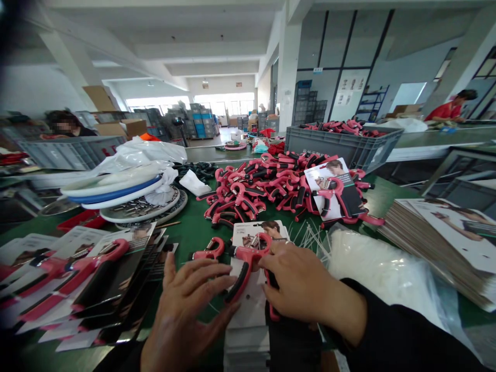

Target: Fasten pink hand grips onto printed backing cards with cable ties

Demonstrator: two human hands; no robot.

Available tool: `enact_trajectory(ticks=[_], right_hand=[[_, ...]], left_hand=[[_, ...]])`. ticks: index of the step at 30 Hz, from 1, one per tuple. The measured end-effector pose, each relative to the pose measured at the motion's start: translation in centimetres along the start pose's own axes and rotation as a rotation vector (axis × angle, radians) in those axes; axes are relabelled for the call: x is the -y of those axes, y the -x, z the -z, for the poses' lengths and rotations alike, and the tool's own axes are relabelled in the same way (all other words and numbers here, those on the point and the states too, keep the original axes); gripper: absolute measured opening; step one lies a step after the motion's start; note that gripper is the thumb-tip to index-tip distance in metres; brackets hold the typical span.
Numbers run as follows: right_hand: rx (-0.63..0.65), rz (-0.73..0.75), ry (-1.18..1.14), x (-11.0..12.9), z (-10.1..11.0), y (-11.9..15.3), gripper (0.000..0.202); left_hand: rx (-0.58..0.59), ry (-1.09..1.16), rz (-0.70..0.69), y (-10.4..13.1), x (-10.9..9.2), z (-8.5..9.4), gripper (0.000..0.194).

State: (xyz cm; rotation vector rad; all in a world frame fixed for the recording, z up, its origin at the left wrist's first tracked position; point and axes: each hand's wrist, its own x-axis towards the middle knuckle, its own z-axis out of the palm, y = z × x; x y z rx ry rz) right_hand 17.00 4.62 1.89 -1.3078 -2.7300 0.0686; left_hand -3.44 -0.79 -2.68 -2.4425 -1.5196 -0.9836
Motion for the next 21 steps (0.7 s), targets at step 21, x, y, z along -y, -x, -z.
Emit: enact_trajectory(ticks=[21], right_hand=[[-0.318, -0.145, -0.693, -0.8, -4.6, -0.6, 0.026]], left_hand=[[0.12, 0.107, 0.25, -2.9, 1.6, -0.6, 0.022]])
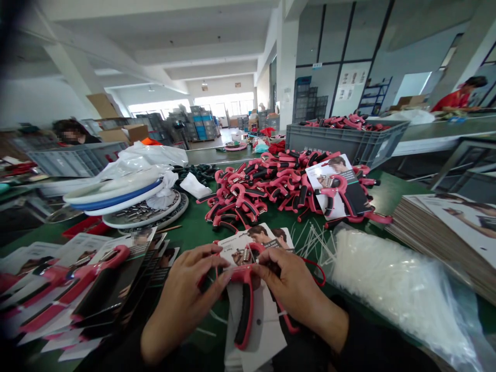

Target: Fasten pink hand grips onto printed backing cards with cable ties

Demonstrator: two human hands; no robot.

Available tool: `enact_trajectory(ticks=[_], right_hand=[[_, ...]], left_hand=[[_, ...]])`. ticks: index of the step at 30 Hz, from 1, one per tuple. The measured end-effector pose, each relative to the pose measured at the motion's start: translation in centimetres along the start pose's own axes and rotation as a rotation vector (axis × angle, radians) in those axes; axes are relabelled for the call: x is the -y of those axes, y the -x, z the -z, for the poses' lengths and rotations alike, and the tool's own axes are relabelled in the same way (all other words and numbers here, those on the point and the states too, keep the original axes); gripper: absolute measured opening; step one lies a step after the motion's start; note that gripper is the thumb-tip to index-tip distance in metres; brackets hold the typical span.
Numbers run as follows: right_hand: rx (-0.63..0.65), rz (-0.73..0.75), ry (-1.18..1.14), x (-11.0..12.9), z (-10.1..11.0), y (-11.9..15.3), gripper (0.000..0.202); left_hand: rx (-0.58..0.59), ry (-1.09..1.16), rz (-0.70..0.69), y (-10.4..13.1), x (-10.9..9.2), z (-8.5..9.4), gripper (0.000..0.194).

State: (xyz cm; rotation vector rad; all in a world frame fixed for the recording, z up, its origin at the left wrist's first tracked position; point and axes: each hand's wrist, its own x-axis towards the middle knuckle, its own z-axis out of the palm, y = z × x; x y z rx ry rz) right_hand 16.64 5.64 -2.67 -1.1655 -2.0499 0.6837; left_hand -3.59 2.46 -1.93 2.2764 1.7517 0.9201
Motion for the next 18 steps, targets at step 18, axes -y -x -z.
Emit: enact_trajectory(ticks=[18], right_hand=[[-0.076, -0.115, -0.161, -0.7, -0.7, -0.1, 0.019]], left_hand=[[0.116, 0.013, -0.253, -5.0, -1.0, -2.0, 0.013]])
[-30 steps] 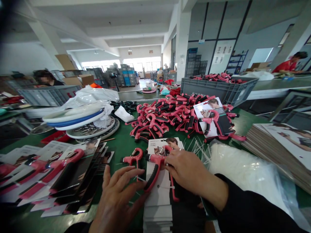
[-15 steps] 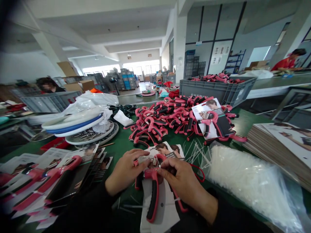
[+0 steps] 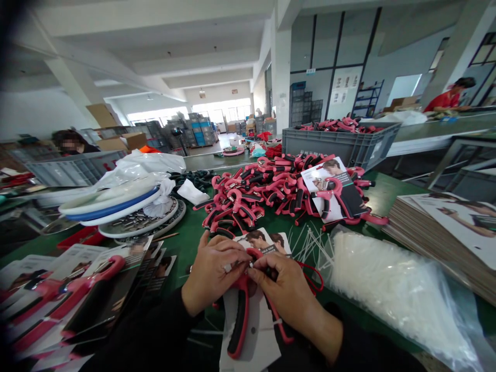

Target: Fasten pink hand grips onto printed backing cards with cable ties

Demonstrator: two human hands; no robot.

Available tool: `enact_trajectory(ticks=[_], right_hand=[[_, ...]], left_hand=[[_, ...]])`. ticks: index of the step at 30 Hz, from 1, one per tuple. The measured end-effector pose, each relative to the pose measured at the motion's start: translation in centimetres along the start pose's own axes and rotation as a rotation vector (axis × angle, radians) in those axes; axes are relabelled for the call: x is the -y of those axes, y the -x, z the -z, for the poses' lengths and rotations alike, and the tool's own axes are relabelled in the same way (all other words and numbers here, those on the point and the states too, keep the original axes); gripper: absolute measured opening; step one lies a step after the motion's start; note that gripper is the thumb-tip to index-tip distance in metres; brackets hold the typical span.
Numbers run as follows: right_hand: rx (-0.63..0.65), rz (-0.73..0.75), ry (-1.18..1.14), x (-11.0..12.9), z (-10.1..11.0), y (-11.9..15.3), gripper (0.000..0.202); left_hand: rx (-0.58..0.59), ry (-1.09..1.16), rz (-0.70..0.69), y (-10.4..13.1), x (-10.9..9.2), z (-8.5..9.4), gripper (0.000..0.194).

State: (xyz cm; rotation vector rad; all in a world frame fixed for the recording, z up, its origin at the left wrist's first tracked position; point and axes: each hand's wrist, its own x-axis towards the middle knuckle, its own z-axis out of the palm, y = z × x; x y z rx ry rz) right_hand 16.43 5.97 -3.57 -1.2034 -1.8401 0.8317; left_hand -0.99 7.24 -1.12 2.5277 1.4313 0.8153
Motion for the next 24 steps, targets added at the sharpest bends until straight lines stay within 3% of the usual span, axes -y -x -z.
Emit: enact_trajectory(ticks=[4, 24], right_hand=[[0.011, 0.001, -0.008, -0.24, -0.11, 0.0, 0.019], [0.08, -0.095, -0.098, -0.2, 0.04, -0.25, 0.023]], left_hand=[[-0.048, -0.054, -0.082, 0.24, 0.12, -0.33, 0.014], [-0.15, -0.068, -0.141, 0.61, 0.18, -0.59, 0.012]])
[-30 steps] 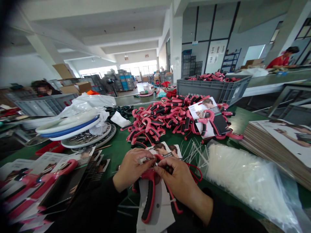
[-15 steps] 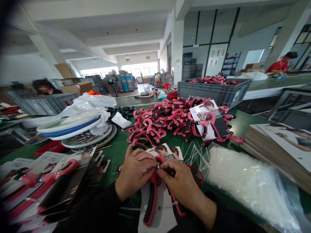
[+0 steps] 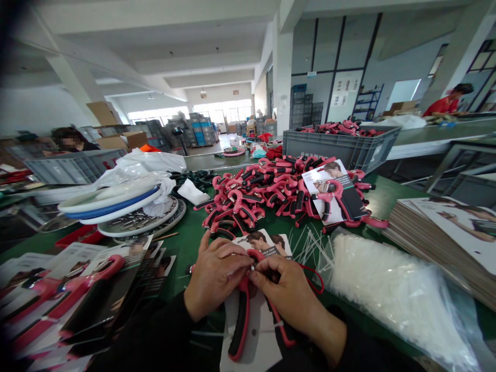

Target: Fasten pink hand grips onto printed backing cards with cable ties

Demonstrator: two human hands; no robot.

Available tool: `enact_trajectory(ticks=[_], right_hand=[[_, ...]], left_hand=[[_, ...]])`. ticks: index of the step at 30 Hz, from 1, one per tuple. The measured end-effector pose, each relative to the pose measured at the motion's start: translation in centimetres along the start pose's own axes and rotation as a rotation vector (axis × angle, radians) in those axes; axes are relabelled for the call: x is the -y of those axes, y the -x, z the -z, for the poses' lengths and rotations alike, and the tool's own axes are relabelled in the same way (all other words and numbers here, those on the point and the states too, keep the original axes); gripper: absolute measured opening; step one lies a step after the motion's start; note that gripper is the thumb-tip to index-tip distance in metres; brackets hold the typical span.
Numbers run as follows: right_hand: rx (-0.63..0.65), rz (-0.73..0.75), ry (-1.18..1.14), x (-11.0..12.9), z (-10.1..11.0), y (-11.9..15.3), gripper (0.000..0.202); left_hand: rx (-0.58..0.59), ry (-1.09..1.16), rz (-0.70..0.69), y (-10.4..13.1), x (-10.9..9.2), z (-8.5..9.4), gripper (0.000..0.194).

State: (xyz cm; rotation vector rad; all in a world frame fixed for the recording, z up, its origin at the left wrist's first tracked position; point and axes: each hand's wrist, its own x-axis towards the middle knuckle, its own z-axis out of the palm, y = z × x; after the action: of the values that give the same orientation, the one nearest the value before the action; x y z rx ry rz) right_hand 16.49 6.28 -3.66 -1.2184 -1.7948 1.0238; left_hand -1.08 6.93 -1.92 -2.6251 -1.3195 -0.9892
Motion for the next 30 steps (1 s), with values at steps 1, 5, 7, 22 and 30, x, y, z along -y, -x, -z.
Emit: enact_trajectory(ticks=[1, 5, 7, 22, 30], right_hand=[[0.011, -0.007, -0.005, 0.1, 0.1, -0.1, 0.024], [0.077, -0.041, -0.044, 0.2, 0.5, -0.4, 0.028], [0.104, -0.059, -0.051, 0.3, 0.6, -0.5, 0.028], [-0.004, -0.006, 0.005, -0.3, 0.1, -0.1, 0.023], [-0.004, 0.056, 0.056, -0.1, 0.2, 0.1, 0.022]], left_hand=[[-0.007, 0.009, 0.0, 0.0, 0.0, -0.1, 0.012], [-0.027, 0.08, -0.013, 0.1, 0.0, -0.5, 0.013], [-0.024, 0.119, -0.007, 0.2, 0.1, -0.6, 0.014], [0.021, 0.378, 0.128, 0.9, 0.8, -1.8, 0.011], [0.03, 0.283, 0.145, 0.8, 0.3, -1.5, 0.012]])
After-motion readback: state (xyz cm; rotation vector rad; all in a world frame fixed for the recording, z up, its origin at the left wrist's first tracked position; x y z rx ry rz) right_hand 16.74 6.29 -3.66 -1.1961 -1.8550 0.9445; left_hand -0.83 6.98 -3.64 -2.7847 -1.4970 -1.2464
